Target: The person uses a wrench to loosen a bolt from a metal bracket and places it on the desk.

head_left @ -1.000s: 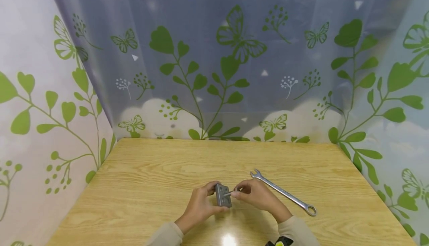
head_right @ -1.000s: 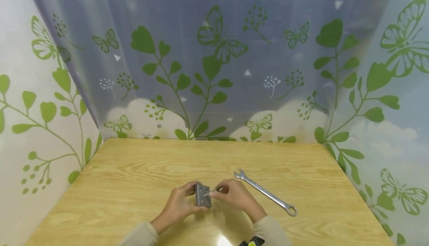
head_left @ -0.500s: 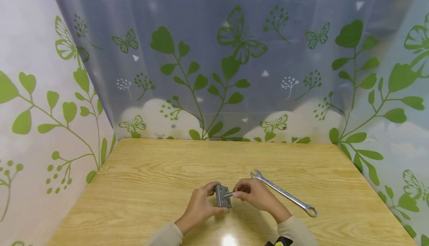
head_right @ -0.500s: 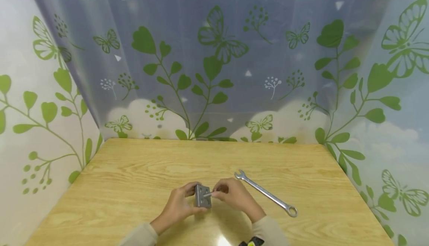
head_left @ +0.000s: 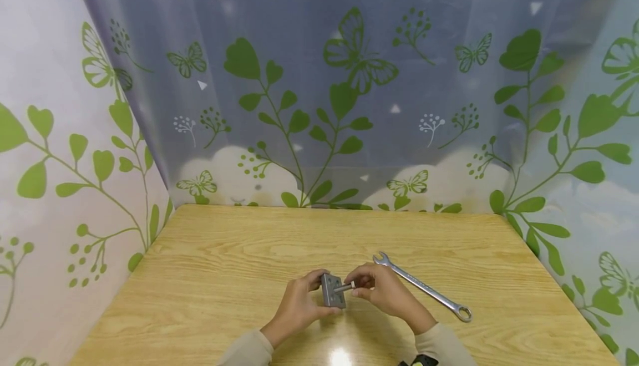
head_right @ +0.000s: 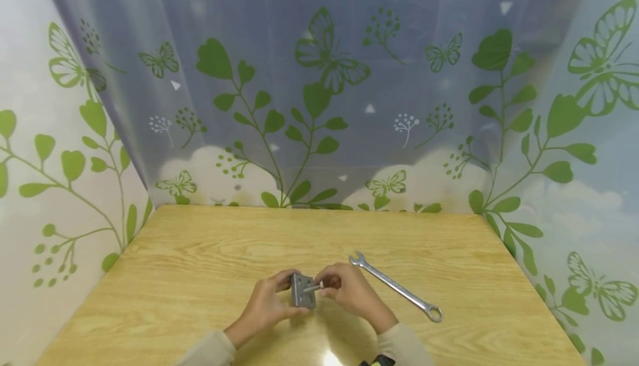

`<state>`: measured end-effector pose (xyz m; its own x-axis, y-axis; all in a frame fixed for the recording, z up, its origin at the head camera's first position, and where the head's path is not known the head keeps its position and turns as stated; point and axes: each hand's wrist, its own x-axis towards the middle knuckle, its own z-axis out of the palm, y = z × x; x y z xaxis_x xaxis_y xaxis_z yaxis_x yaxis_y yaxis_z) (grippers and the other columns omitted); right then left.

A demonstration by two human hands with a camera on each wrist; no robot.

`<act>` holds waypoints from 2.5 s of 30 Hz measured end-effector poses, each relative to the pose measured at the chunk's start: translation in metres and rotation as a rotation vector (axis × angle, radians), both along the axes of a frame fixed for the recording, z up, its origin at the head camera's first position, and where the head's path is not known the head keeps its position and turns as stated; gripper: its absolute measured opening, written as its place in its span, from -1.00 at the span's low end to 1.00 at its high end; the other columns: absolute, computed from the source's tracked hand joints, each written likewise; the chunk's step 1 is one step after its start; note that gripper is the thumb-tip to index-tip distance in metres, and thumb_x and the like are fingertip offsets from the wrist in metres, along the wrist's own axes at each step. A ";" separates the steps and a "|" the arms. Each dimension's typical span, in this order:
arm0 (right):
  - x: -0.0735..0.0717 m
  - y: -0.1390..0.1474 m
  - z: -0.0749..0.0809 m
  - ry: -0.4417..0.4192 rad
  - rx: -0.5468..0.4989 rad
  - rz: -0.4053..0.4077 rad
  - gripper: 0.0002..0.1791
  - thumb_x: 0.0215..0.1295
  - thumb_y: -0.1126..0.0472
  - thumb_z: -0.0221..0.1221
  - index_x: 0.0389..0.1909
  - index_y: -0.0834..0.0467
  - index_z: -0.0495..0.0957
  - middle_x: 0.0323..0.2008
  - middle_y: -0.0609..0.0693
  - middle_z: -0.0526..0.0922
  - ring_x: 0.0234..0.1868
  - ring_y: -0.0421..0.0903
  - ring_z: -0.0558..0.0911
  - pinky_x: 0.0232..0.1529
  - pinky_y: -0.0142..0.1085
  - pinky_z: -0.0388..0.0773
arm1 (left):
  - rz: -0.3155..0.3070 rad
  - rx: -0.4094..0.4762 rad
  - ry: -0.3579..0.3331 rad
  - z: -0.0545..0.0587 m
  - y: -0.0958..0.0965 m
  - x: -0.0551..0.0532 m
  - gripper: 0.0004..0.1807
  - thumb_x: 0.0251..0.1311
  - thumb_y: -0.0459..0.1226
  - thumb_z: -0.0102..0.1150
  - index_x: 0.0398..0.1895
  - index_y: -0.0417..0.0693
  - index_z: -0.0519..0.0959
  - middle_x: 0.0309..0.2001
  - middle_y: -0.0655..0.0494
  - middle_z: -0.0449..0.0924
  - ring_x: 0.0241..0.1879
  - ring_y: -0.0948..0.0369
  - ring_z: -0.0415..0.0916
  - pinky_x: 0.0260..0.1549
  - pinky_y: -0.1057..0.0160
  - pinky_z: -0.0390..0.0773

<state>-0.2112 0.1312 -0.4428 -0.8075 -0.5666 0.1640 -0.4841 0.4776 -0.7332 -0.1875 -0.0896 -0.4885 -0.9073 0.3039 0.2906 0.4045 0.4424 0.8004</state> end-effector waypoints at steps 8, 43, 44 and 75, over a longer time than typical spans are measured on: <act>-0.004 0.002 -0.004 -0.188 0.037 0.002 -0.52 0.43 -0.03 0.05 -0.20 0.37 0.62 -0.47 0.07 0.66 -0.47 -0.06 0.63 -0.48 -0.27 0.62 | 0.010 -0.012 -0.015 -0.001 -0.001 0.000 -0.24 -0.22 -0.26 0.57 0.13 -0.31 0.46 0.00 -0.17 0.63 -0.03 -0.07 0.62 -0.01 0.07 0.62; -0.006 0.004 -0.003 -0.076 0.013 0.050 -0.72 0.30 0.16 0.22 -0.07 0.25 0.62 -0.28 0.02 0.68 -0.35 -0.15 0.63 -0.34 -0.39 0.59 | 0.003 -0.009 -0.010 -0.001 0.000 0.000 -0.22 -0.23 -0.27 0.57 0.13 -0.34 0.45 0.01 -0.19 0.62 -0.03 -0.07 0.62 -0.02 0.08 0.62; -0.006 0.004 -0.003 -0.087 0.018 0.043 -0.71 0.34 0.10 0.17 -0.14 0.26 0.64 -0.34 0.02 0.68 -0.38 -0.12 0.63 -0.38 -0.39 0.58 | 0.003 -0.012 -0.007 -0.001 0.000 0.000 -0.22 -0.22 -0.27 0.57 0.14 -0.35 0.45 0.01 -0.19 0.62 -0.03 -0.07 0.62 -0.02 0.08 0.62; -0.004 0.008 -0.004 -0.028 -0.055 0.002 -0.76 0.19 0.30 0.29 -0.11 0.22 0.64 -0.15 0.01 0.67 -0.23 -0.16 0.64 -0.16 -0.35 0.64 | 0.022 -0.012 0.013 0.006 0.003 -0.001 -0.22 -0.25 -0.24 0.59 0.13 -0.30 0.47 0.00 -0.16 0.63 -0.03 -0.05 0.62 -0.02 0.05 0.62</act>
<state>-0.2155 0.1397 -0.4470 -0.8112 -0.5588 0.1724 -0.4641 0.4358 -0.7712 -0.1884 -0.0871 -0.4828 -0.9099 0.2877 0.2989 0.4051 0.4611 0.7894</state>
